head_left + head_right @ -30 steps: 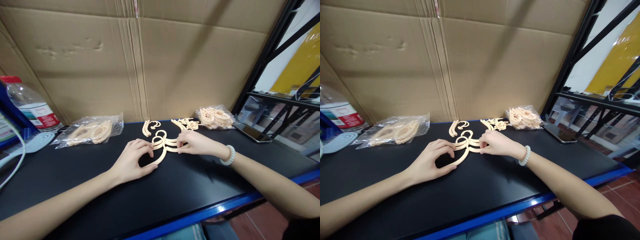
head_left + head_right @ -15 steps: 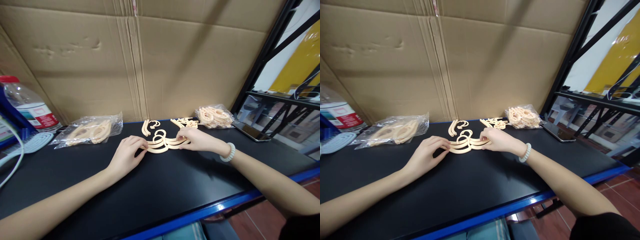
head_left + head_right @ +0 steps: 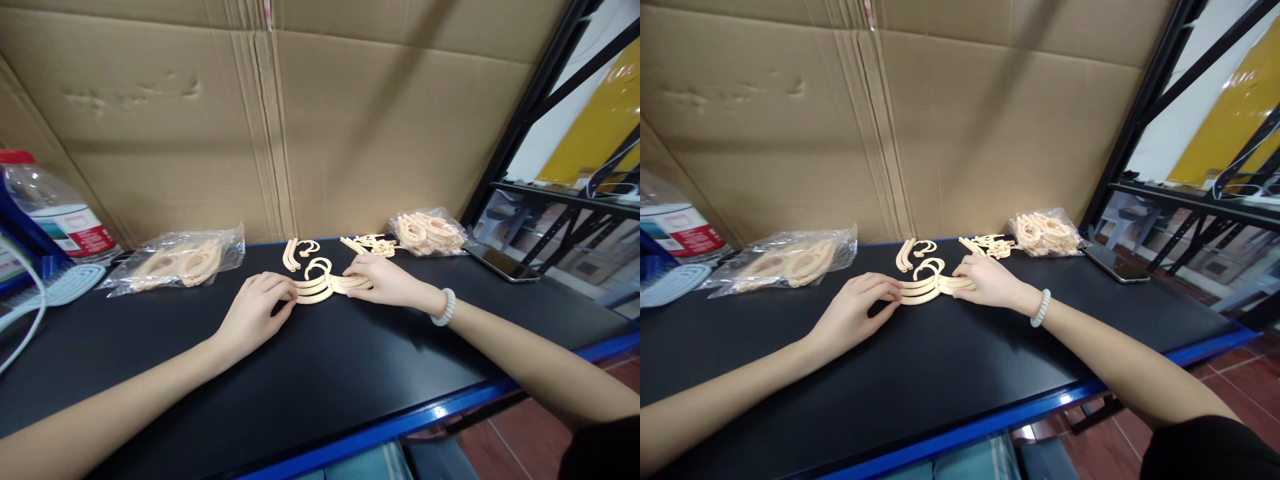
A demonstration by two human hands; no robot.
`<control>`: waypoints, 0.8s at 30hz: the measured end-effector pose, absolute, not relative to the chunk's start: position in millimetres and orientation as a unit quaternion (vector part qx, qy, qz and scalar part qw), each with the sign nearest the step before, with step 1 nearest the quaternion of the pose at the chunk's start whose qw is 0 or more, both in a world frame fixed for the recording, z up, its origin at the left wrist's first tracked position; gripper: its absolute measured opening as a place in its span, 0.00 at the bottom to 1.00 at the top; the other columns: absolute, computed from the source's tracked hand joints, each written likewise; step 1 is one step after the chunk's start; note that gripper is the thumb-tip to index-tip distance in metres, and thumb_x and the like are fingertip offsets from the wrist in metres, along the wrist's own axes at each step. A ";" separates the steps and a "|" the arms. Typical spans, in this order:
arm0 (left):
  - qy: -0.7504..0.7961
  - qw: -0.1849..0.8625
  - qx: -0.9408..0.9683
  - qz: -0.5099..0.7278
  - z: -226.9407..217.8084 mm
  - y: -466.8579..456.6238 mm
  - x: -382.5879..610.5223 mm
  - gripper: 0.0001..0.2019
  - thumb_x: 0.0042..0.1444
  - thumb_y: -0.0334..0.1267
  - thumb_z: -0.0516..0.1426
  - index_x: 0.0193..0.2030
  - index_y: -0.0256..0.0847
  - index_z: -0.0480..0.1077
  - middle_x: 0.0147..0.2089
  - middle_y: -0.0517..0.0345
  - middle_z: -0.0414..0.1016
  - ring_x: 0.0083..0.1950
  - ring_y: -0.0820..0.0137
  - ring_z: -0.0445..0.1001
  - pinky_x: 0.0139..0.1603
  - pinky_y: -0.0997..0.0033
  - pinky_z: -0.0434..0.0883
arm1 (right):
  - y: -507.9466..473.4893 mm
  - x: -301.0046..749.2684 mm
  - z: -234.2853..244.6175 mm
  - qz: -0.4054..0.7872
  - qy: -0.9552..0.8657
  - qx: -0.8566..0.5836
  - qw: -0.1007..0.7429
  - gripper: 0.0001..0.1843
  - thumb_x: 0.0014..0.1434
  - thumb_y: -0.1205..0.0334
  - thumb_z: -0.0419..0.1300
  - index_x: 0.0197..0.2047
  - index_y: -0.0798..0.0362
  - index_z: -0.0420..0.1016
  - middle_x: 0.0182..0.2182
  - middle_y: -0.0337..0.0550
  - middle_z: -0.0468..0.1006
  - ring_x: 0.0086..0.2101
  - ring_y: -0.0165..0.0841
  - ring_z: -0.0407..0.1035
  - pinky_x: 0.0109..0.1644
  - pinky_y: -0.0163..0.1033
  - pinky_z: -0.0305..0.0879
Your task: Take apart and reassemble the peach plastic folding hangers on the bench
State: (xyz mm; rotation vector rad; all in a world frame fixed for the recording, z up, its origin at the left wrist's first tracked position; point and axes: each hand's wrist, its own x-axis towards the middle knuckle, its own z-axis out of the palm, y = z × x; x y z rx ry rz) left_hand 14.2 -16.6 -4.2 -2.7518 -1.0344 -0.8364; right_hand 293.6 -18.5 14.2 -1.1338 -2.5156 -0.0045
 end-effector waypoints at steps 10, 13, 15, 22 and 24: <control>-0.342 0.038 -0.898 -0.273 -5.5 -16.6 14.0 0.05 0.57 0.30 0.53 0.35 0.43 0.69 0.42 0.56 0.77 0.45 0.63 0.72 0.47 0.60 0.66 | -18.5 292.5 11.1 -0.018 -0.892 -0.409 0.190 0.14 0.59 0.55 0.61 0.43 0.57 0.74 0.38 0.49 0.73 0.41 0.39 0.68 0.46 0.44 0.65; -0.339 0.035 -0.899 -0.276 -5.5 -16.9 13.8 0.05 0.57 0.29 0.53 0.35 0.43 0.69 0.43 0.56 0.77 0.45 0.63 0.72 0.47 0.59 0.66 | -17.4 292.8 9.1 -0.023 -0.893 -0.407 0.189 0.16 0.59 0.54 0.61 0.46 0.57 0.73 0.38 0.49 0.74 0.41 0.40 0.68 0.45 0.45 0.66; -0.338 0.037 -0.899 -0.276 -5.4 -16.9 13.7 0.05 0.57 0.29 0.53 0.35 0.42 0.69 0.43 0.56 0.77 0.45 0.63 0.72 0.47 0.60 0.66 | -16.8 292.8 7.9 -0.027 -0.894 -0.406 0.187 0.17 0.59 0.54 0.60 0.47 0.58 0.72 0.38 0.49 0.74 0.41 0.40 0.68 0.45 0.45 0.66; -0.334 0.038 -0.900 -0.278 -5.3 -16.9 14.4 0.05 0.57 0.30 0.53 0.34 0.42 0.68 0.42 0.56 0.76 0.46 0.63 0.72 0.47 0.60 0.66 | -17.8 292.0 10.9 -0.015 -0.895 -0.410 0.176 0.16 0.59 0.55 0.60 0.45 0.58 0.74 0.39 0.51 0.75 0.42 0.41 0.68 0.47 0.46 0.65; -0.331 0.035 -0.900 -0.281 -6.0 -17.0 14.6 0.05 0.58 0.31 0.53 0.34 0.42 0.68 0.42 0.56 0.76 0.46 0.63 0.73 0.48 0.59 0.67 | -17.7 293.6 13.7 -0.007 -0.896 -0.410 0.170 0.15 0.59 0.57 0.61 0.45 0.58 0.75 0.39 0.51 0.75 0.42 0.41 0.69 0.48 0.46 0.65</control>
